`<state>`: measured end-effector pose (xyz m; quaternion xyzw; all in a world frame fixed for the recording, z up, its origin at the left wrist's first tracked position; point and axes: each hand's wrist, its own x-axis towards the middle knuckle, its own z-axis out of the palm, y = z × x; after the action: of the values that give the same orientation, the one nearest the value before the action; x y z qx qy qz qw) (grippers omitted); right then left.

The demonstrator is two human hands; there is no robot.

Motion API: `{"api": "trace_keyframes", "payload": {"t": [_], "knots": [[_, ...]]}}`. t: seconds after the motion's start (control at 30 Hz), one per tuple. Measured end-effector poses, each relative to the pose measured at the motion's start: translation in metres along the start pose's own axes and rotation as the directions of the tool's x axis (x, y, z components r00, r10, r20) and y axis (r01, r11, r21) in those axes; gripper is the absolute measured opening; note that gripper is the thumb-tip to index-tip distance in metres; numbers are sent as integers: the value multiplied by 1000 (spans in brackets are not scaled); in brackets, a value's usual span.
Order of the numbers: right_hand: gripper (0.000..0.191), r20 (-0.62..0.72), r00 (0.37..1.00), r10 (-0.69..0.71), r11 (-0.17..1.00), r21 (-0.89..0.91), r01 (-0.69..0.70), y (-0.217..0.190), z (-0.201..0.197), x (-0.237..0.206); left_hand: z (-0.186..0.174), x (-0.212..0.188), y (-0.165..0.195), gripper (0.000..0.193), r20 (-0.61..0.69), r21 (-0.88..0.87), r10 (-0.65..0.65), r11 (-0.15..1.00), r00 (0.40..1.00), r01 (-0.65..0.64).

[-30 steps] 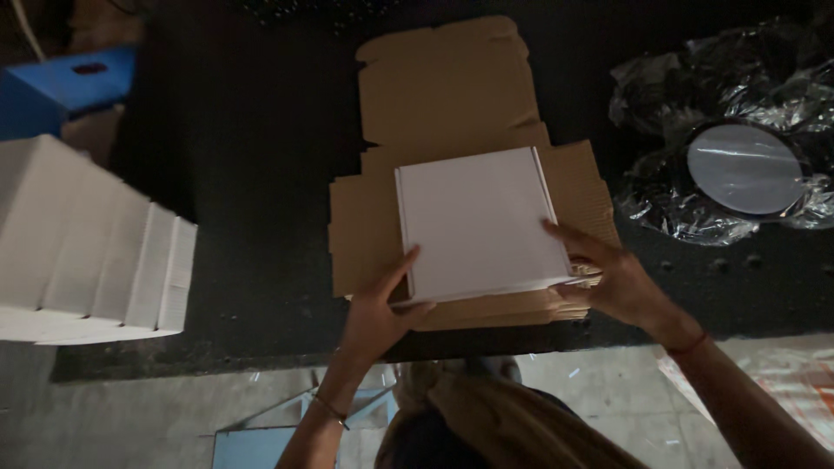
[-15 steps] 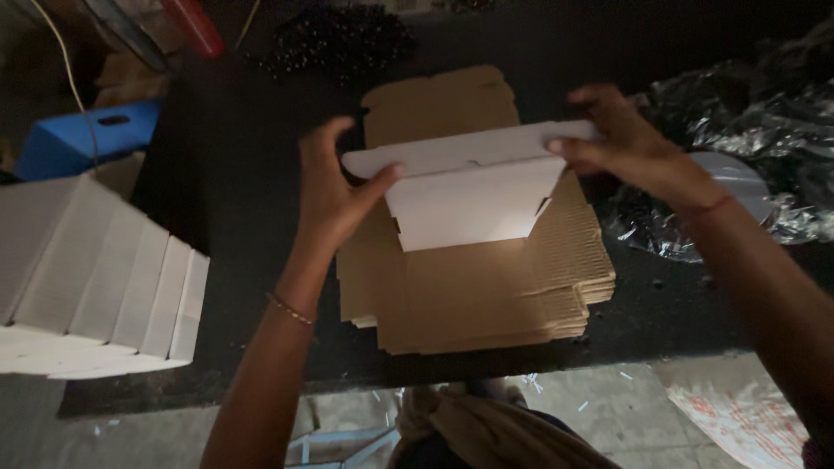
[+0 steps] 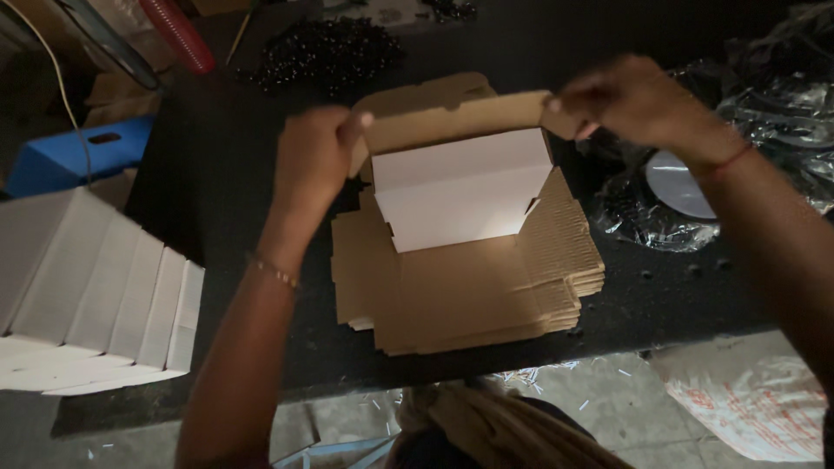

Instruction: The person repeatedly folds flat cardboard sheets into small white boxes, inserts a plastic-wrapped circular item into each, closes the lids, and stacks the finished boxes on the table. The process is repeated multiple times in a consistent sequence.

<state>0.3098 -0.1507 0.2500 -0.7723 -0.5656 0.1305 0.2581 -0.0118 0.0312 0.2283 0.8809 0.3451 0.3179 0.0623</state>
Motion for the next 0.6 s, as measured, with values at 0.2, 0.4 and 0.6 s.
{"api": "trace_keyframes", "payload": {"t": [0.2, 0.4, 0.6], "knots": [[27, 11, 1000, 12, 999, 38, -13, -24, 1, -2, 3, 10, 12, 41, 100, -321, -202, 920, 974, 224], [28, -29, 997, -65, 997, -42, 64, -19, 10, -15, 1, -4, 10, 38, 101, -295, -153, 939, 983, 177], [31, -150, 963, -222, 970, -134, 203, 5, 23, -19, 12, -14, 7, 22, -42, -353, -103, 932, 994, 82]]}}
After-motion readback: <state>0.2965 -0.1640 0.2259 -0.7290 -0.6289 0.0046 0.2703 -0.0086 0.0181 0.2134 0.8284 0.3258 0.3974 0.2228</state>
